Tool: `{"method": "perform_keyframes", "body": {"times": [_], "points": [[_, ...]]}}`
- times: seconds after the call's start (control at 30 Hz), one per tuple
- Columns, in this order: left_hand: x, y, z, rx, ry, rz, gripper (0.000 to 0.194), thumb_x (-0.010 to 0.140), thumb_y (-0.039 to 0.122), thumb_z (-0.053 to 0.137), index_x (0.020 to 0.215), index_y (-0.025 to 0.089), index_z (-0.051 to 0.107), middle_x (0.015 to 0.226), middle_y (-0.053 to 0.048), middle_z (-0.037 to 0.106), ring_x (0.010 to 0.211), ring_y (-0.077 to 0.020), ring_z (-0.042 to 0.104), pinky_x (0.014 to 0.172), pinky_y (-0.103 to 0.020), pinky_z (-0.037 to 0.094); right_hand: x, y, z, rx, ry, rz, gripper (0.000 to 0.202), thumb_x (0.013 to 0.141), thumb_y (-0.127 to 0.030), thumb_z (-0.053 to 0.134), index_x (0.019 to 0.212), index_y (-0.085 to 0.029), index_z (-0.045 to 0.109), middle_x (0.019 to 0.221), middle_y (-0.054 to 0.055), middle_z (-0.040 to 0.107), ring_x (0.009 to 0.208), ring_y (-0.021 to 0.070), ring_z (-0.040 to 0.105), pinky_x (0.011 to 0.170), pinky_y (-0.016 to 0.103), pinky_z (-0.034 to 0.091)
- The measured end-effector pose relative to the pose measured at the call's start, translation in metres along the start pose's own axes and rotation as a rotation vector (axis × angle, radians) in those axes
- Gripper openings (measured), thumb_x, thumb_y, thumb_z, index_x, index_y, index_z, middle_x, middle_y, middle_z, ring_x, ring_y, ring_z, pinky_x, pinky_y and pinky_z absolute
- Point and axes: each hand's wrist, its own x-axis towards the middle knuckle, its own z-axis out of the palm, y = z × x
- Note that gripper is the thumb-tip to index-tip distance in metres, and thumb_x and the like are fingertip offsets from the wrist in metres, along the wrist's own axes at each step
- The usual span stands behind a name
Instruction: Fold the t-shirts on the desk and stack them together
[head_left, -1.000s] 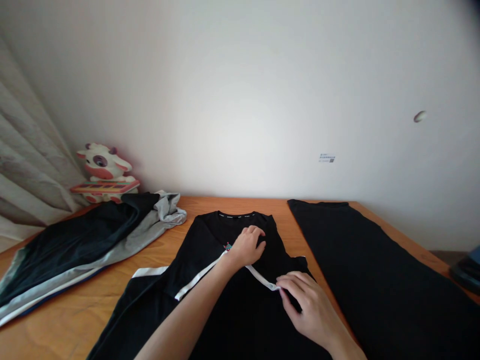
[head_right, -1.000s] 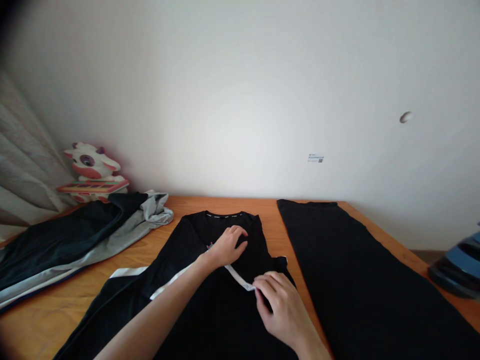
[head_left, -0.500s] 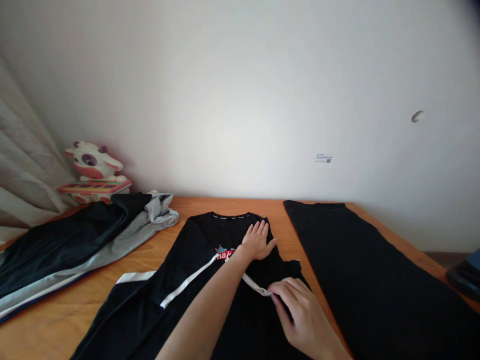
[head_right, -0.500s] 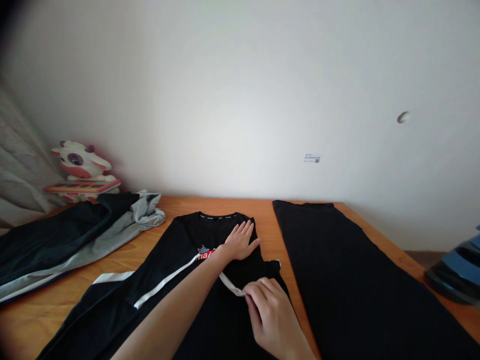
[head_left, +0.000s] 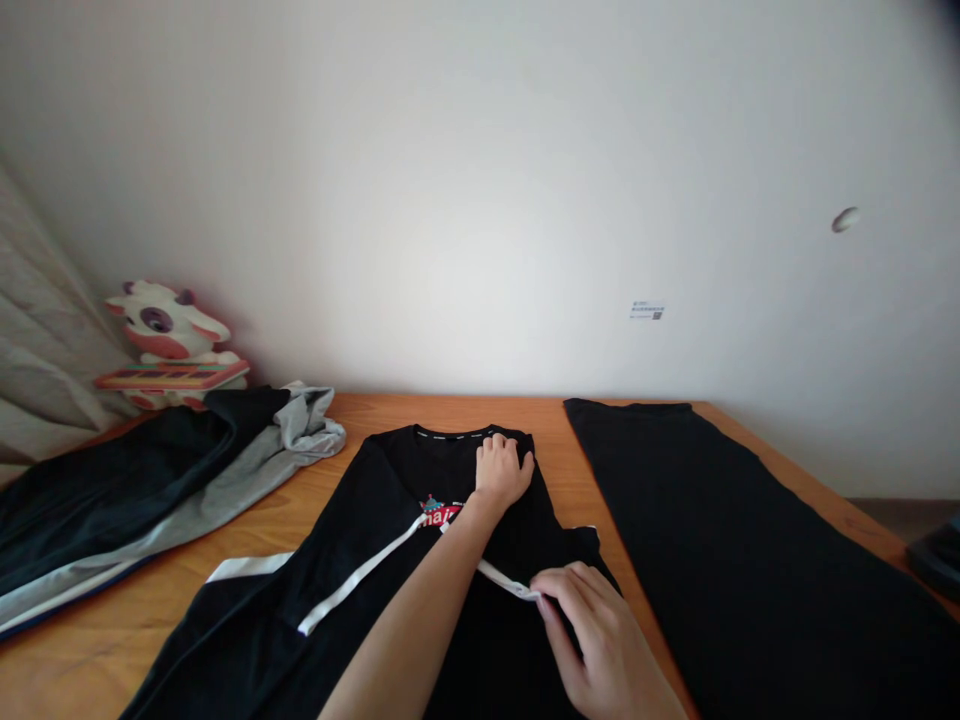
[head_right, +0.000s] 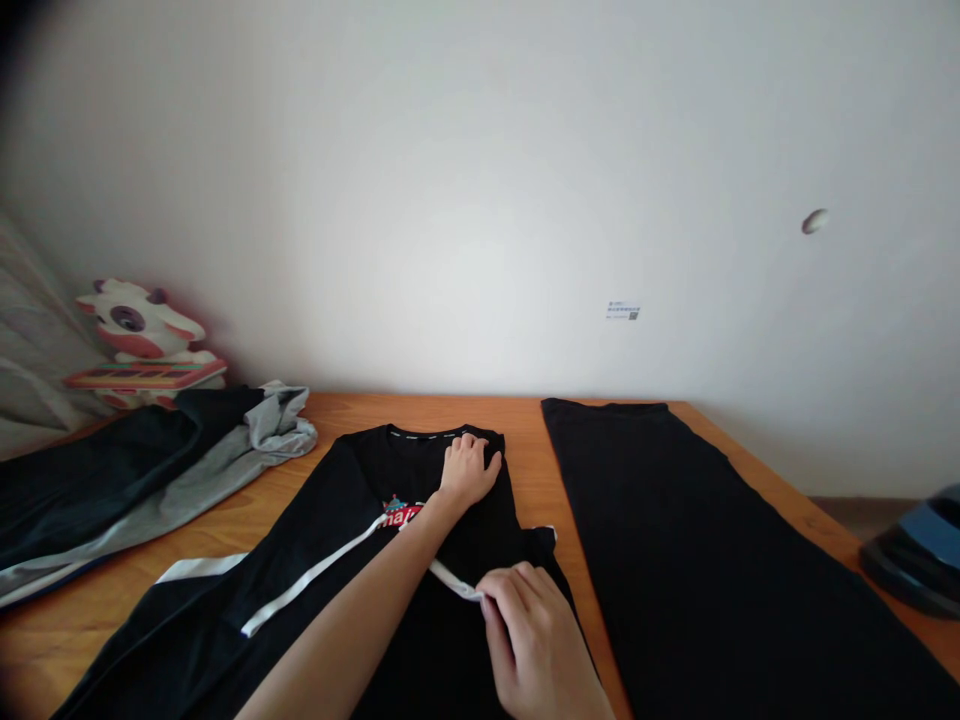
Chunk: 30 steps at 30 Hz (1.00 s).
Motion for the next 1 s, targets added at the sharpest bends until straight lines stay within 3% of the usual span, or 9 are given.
{"method": "perform_keyframes", "body": {"times": [0.13, 0.23, 0.33, 0.5, 0.67, 0.73, 0.83, 0.93, 1.0], "points": [[0.005, -0.008, -0.008, -0.079, -0.033, -0.04, 0.022, 0.095, 0.03, 0.061, 0.108, 0.018, 0.073, 0.116, -0.013, 0.073, 0.115, -0.0301, 0.065, 0.101, -0.041, 0.048, 0.0, 0.001, 0.0, -0.009, -0.017, 0.014, 0.021, 0.096, -0.006, 0.046, 0.103, -0.024, 0.054, 0.091, 0.003, 0.07, 0.078, 0.0188, 0.065, 0.068, 0.033, 0.05], [0.011, -0.017, -0.015, -0.166, -0.06, -0.078, 0.014, 0.095, 0.027, 0.063, 0.104, 0.02, 0.07, 0.107, -0.009, 0.076, 0.103, -0.0244, 0.071, 0.09, -0.033, 0.052, -0.001, 0.001, 0.0, -0.005, -0.03, 0.031, 0.02, 0.096, -0.007, 0.047, 0.103, -0.025, 0.054, 0.092, 0.003, 0.07, 0.08, 0.0192, 0.067, 0.069, 0.033, 0.052], [0.013, -0.024, -0.019, -0.241, -0.051, -0.122, 0.014, 0.097, 0.025, 0.061, 0.109, 0.02, 0.066, 0.103, -0.007, 0.078, 0.098, -0.0214, 0.073, 0.084, -0.029, 0.053, -0.003, 0.002, 0.001, 0.001, -0.02, 0.033, 0.02, 0.097, -0.008, 0.047, 0.104, -0.025, 0.054, 0.093, 0.004, 0.071, 0.081, 0.0195, 0.068, 0.071, 0.034, 0.054], [0.009, -0.024, -0.019, -0.306, -0.051, -0.117, 0.023, 0.095, 0.025, 0.066, 0.118, 0.023, 0.061, 0.111, -0.004, 0.078, 0.103, -0.0192, 0.073, 0.087, -0.026, 0.051, -0.002, 0.0, -0.001, 0.008, 0.025, 0.031, 0.022, 0.097, -0.009, 0.048, 0.108, -0.025, 0.057, 0.093, 0.003, 0.072, 0.082, 0.0192, 0.069, 0.072, 0.032, 0.056], [0.012, -0.03, -0.033, -0.28, -0.16, -0.156, 0.026, 0.096, 0.03, 0.063, 0.121, 0.021, 0.062, 0.105, -0.006, 0.08, 0.104, -0.0219, 0.073, 0.088, -0.029, 0.051, 0.001, -0.001, -0.004, -0.012, 0.058, 0.02, 0.021, 0.095, -0.008, 0.05, 0.106, -0.025, 0.058, 0.091, 0.003, 0.072, 0.081, 0.0185, 0.069, 0.072, 0.032, 0.057], [0.013, -0.037, -0.047, -0.25, -0.261, -0.158, 0.025, 0.094, 0.039, 0.065, 0.108, 0.019, 0.069, 0.091, -0.007, 0.08, 0.092, -0.0239, 0.074, 0.082, -0.031, 0.052, 0.001, -0.001, -0.003, -0.024, 0.024, 0.025, 0.021, 0.092, -0.008, 0.052, 0.104, -0.025, 0.058, 0.091, 0.002, 0.072, 0.08, 0.0191, 0.069, 0.07, 0.032, 0.057], [0.013, -0.048, -0.069, -0.204, -0.483, -0.109, 0.038, 0.083, 0.054, 0.073, 0.069, 0.019, 0.071, 0.06, -0.005, 0.072, 0.064, -0.0229, 0.07, 0.068, -0.031, 0.051, 0.001, 0.001, 0.002, -0.047, -0.029, 0.035, 0.025, 0.086, -0.009, 0.058, 0.104, -0.026, 0.061, 0.093, 0.003, 0.071, 0.083, 0.0212, 0.068, 0.071, 0.035, 0.057], [0.012, -0.054, -0.084, -0.137, -0.633, -0.017, 0.041, 0.074, 0.047, 0.081, 0.048, 0.021, 0.062, 0.051, -0.002, 0.065, 0.059, -0.02, 0.064, 0.065, -0.029, 0.048, -0.002, 0.004, 0.007, -0.063, -0.033, 0.018, 0.028, 0.084, -0.008, 0.058, 0.105, -0.026, 0.065, 0.094, 0.003, 0.071, 0.083, 0.0213, 0.068, 0.073, 0.036, 0.057], [0.012, -0.051, -0.086, -0.121, -0.609, 0.017, 0.037, 0.076, 0.037, 0.079, 0.048, 0.021, 0.061, 0.054, -0.001, 0.066, 0.064, -0.0195, 0.064, 0.067, -0.028, 0.047, -0.003, 0.006, 0.008, -0.068, -0.027, 0.005, 0.028, 0.086, -0.007, 0.056, 0.103, -0.027, 0.065, 0.092, 0.003, 0.071, 0.081, 0.0204, 0.067, 0.072, 0.035, 0.056]]}}
